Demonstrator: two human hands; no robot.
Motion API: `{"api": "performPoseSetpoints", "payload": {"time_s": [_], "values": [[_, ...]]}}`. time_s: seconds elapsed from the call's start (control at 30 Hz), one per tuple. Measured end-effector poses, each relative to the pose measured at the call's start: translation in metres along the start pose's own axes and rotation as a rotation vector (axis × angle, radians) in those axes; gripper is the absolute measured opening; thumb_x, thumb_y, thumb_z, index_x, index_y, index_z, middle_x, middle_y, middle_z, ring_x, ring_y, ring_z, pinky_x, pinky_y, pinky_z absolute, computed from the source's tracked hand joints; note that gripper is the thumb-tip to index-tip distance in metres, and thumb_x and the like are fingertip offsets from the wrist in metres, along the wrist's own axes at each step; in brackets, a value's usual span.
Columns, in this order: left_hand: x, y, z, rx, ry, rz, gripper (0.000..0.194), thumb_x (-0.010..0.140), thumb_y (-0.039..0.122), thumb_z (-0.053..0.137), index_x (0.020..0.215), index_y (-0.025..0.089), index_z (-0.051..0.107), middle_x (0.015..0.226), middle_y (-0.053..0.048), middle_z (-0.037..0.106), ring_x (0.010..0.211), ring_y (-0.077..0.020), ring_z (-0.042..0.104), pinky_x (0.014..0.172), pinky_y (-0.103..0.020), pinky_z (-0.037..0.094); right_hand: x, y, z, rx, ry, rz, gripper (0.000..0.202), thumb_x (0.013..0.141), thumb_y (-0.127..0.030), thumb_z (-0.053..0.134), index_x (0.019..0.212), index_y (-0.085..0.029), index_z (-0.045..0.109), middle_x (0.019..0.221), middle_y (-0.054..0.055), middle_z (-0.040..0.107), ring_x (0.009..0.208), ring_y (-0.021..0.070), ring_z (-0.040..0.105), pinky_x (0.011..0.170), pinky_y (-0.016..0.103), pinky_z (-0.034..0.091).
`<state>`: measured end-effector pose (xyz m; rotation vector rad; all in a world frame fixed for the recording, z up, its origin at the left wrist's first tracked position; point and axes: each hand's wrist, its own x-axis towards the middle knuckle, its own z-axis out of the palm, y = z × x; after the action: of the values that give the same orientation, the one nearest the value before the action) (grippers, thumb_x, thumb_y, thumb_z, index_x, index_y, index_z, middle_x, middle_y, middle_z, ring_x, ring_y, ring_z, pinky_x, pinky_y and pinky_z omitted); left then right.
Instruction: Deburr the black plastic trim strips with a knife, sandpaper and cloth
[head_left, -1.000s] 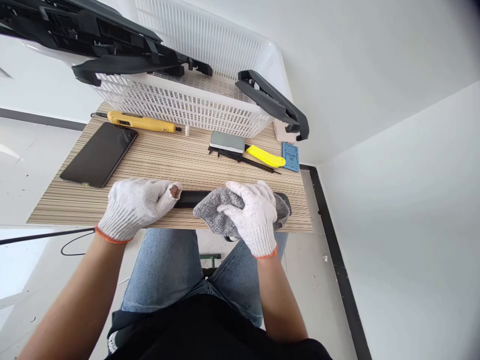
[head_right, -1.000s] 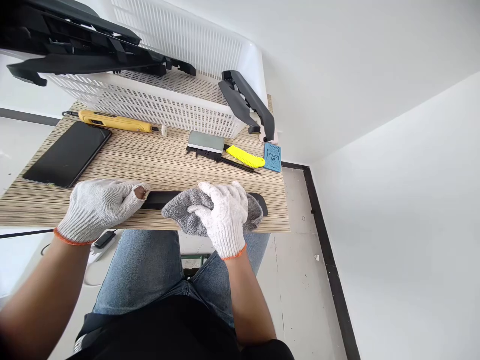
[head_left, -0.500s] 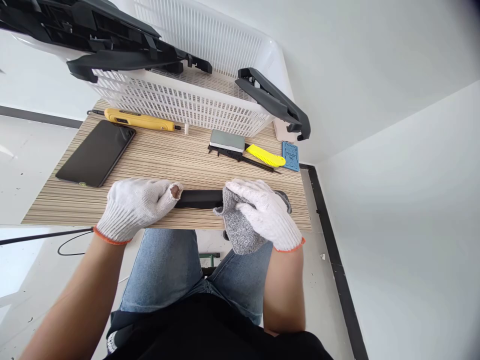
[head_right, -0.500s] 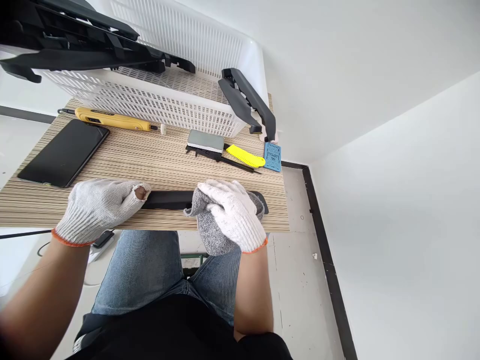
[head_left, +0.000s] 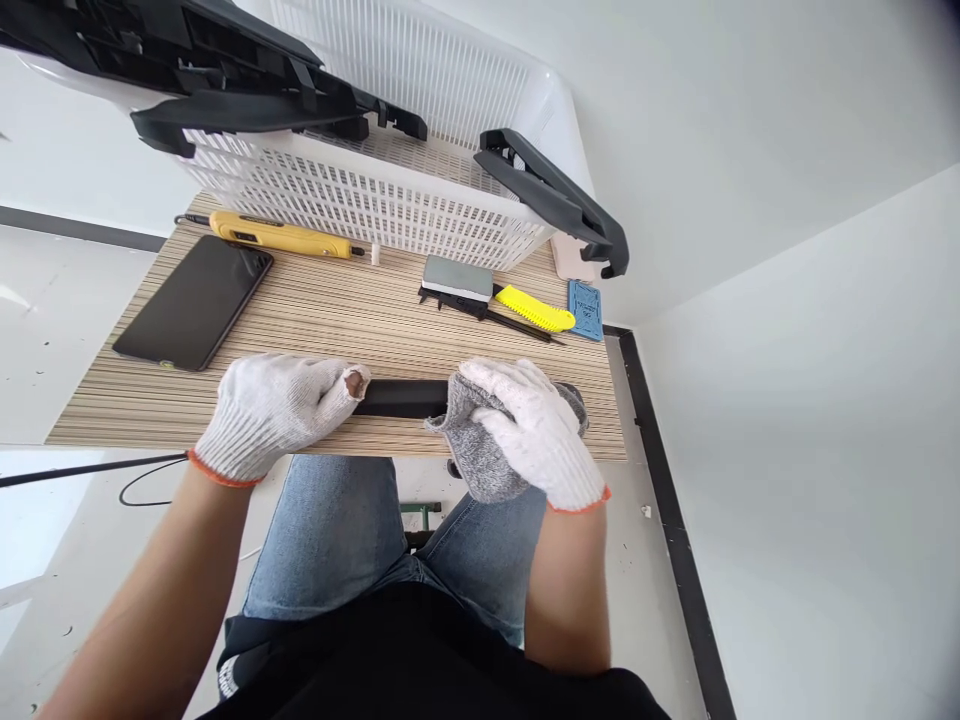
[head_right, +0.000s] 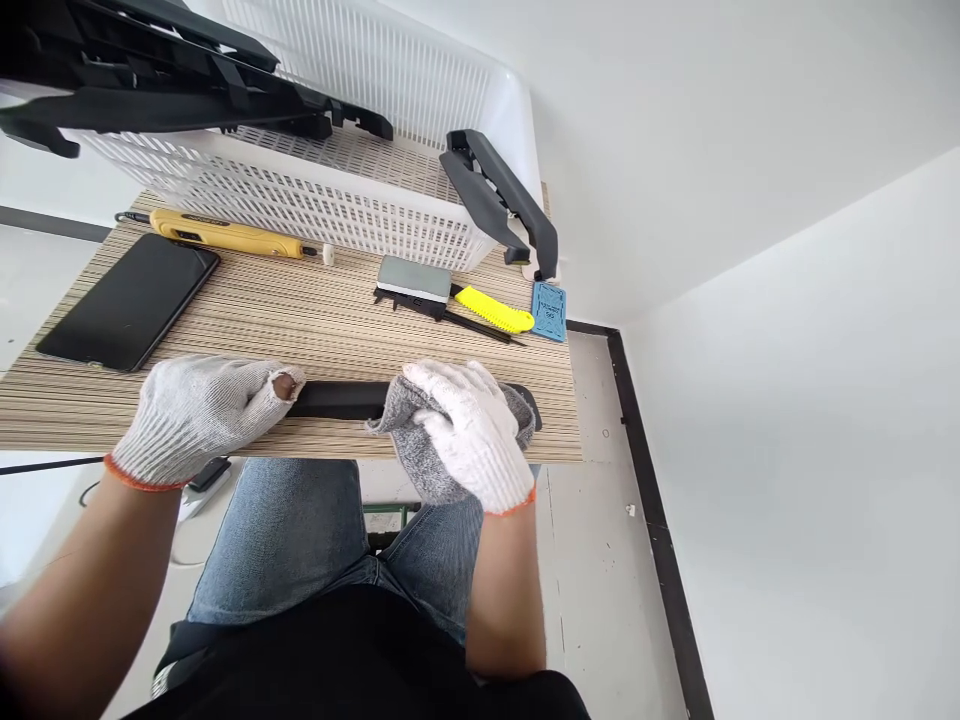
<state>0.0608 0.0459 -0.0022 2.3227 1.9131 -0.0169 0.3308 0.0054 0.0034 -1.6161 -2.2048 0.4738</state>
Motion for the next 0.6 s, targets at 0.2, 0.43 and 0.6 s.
{"api": "performPoseSetpoints", "payload": {"time_s": [0.2, 0.43, 0.6], "values": [[0.000, -0.007, -0.001, -0.027, 0.010, -0.030, 0.051, 0.087, 0.060, 0.019, 0.057, 0.025, 0.040, 0.054, -0.008, 0.051, 0.059, -0.0252, 0.052, 0.056, -0.033, 0.021, -0.020, 0.052, -0.021, 0.154, 0.036, 0.333, 0.047, 0.089, -0.028, 0.069, 0.136, -0.030, 0.070, 0.141, 0.004, 0.071, 0.130, 0.0290, 0.064, 0.115, 0.052, 0.046], [0.000, -0.009, 0.001, 0.013, -0.005, -0.068, 0.049, 0.086, 0.058, 0.017, 0.058, 0.026, 0.041, 0.055, -0.008, 0.050, 0.060, -0.0256, 0.052, 0.056, -0.033, 0.021, -0.030, 0.062, -0.006, 0.129, 0.171, 0.344, 0.039, 0.098, -0.041, 0.060, 0.134, -0.029, 0.071, 0.133, 0.006, 0.073, 0.122, 0.0286, 0.067, 0.106, 0.045, 0.051], [-0.001, -0.006, 0.001, -0.021, 0.054, -0.037, 0.052, 0.088, 0.058, 0.021, 0.056, 0.025, 0.045, 0.050, -0.006, 0.042, 0.053, -0.0215, 0.041, 0.056, -0.032, 0.017, 0.005, 0.013, 0.001, -0.341, 0.030, 0.311, 0.045, 0.105, -0.058, 0.049, 0.105, -0.024, 0.079, 0.110, 0.010, 0.077, 0.101, 0.0307, 0.067, 0.088, 0.044, 0.047]]}}
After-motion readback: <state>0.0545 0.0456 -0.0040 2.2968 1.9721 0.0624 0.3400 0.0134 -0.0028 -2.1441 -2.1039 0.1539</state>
